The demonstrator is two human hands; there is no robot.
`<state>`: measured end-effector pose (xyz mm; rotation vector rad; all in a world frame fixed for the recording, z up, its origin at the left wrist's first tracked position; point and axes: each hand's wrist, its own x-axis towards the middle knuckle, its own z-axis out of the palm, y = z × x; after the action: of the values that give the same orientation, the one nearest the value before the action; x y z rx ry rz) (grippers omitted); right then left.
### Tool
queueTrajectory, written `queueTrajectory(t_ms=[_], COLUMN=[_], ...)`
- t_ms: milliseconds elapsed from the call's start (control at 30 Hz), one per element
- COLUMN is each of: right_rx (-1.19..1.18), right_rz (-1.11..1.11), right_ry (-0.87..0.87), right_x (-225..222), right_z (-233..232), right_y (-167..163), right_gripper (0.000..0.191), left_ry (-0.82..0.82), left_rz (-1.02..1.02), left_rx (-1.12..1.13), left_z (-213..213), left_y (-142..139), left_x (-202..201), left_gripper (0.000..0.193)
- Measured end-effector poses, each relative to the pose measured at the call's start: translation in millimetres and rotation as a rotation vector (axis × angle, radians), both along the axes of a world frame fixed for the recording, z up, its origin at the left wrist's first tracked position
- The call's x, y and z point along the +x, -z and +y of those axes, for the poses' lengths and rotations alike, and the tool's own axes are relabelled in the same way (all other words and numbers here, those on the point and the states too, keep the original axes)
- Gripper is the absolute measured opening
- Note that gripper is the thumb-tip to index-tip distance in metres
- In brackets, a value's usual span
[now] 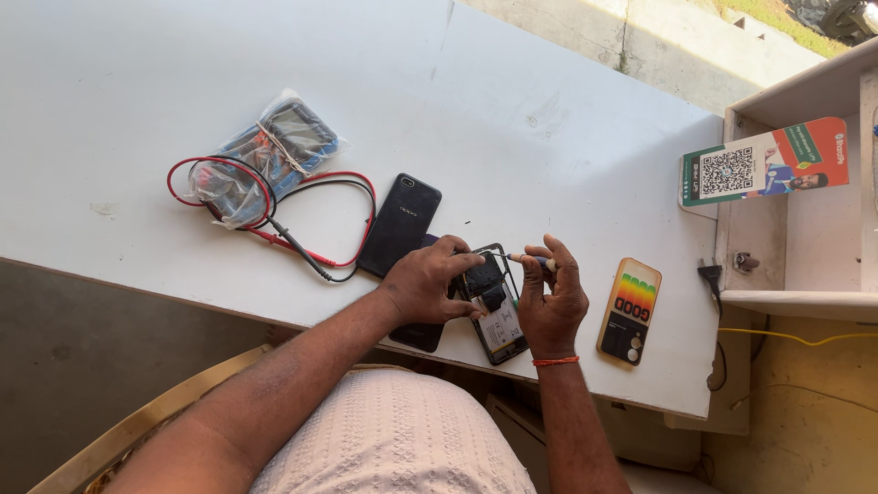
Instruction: The person disassembles and reassembles mobile phones on a white table. They remove back covers, disconnect ribbon cables, and use a screwdriver to remove screws from the internal frame. The person handles multiple phones and their components, including batteries and circuit boards.
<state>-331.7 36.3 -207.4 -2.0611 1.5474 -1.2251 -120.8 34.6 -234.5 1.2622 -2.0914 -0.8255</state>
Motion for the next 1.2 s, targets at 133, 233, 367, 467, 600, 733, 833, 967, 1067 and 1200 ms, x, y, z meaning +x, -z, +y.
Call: queueTrajectory(t_ms=[133,233,367,467,600,733,833,967,1067,1200], right_rx=[-0.019,-0.021,-0.022,-0.026,-0.030,-0.025,-0.042,-0.137,-0.089,-0.048], right_rz=[0.010,0.001,0.036,0.041,0.073,0.095,0.124,0.295,0.223,0.234], right_ry=[-0.014,-0.026,-0.017,-0.016,-0.015,-0.016,-0.035,-0.051,-0.118,-0.167], right_x=[0,0,0,0,-1,1,3,6,10,13], right_z=[-1,-2,-2,-3,-5,-5,-6,-11,-17,-21], right_y=[-2,-2,-2,-2,-2,-5,-10,-19,-22,-26], right_gripper=[0.034,0.035,0.035,0.035,0.036,0.037,0.042,0.050,0.051,0.051], left_ry=[-0.008,-0.005,0.002,0.002,0.007,0.018,0.022,0.014,0.012,0.002], left_rz=[-0.001,-0.007,-0.009,-0.014,-0.011,-0.041,-0.049,-0.037,-0.033,-0.025], left_rx=[-0.001,0.021,0.024,0.028,0.032,0.041,0.042,0.021,0.015,0.007], left_z=[1,0,0,0,-1,-2,-2,-1,-1,-1], left_y=[0,0,-1,-2,-2,-1,0,0,0,-1], left_x=[0,0,0,1,1,0,1,0,0,0], left_gripper=[0.072,0.066,0.067,0.068,0.069,0.070,0.070,0.070,0.068,0.068])
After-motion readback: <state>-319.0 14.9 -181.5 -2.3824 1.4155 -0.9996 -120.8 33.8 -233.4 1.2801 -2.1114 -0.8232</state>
